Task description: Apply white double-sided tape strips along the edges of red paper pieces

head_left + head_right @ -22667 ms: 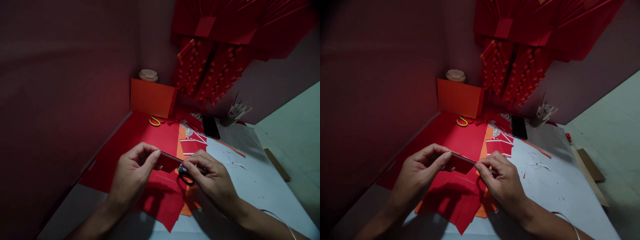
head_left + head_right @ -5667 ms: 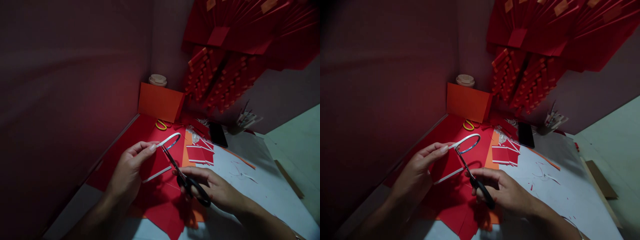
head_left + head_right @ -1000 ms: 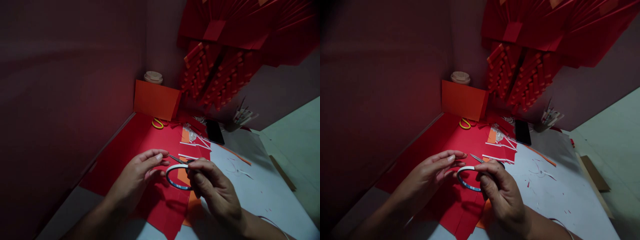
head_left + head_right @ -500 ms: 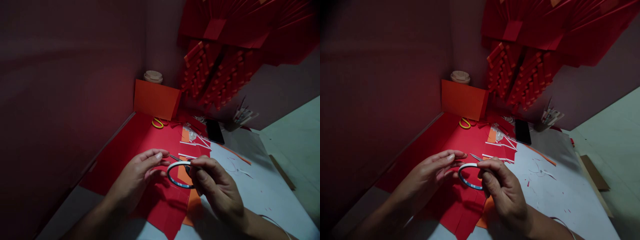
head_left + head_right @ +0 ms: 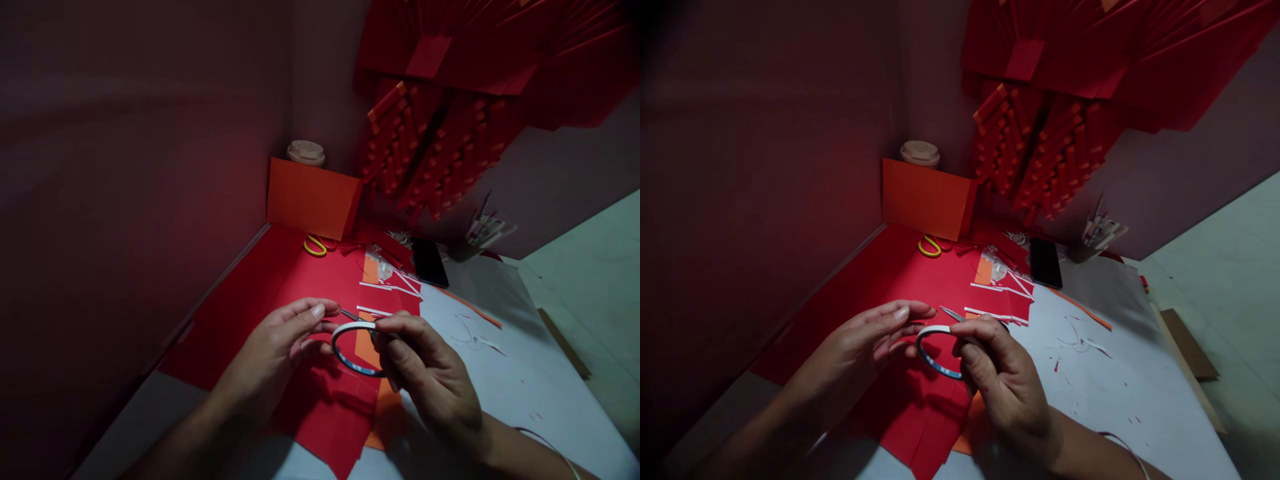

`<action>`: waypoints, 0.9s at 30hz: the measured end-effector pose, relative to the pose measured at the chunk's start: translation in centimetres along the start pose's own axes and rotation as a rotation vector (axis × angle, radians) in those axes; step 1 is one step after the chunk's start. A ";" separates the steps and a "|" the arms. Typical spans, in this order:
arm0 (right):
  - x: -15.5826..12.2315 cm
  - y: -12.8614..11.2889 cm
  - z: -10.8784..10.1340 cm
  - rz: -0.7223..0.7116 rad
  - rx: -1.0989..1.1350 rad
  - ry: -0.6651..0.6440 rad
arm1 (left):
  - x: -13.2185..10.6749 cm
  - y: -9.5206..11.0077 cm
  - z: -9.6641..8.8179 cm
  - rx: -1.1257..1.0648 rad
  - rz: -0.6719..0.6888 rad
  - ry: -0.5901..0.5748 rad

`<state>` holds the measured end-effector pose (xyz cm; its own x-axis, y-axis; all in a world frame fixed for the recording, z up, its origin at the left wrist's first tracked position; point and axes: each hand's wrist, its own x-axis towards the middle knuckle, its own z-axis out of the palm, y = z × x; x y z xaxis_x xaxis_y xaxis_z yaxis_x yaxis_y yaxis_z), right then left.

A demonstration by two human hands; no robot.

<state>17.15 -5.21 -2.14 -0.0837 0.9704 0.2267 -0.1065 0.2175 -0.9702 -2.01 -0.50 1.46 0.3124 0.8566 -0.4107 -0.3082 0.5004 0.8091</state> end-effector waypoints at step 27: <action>1.1 -0.8 -0.7 -0.097 0.014 0.143 | -0.3 -0.2 0.3 0.034 -0.016 -0.076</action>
<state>17.82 -4.28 -1.18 0.0694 0.9501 0.3042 -0.1212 0.3108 -0.9427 -1.82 -0.91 1.55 0.3852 0.8357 -0.3915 -0.2719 0.5082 0.8172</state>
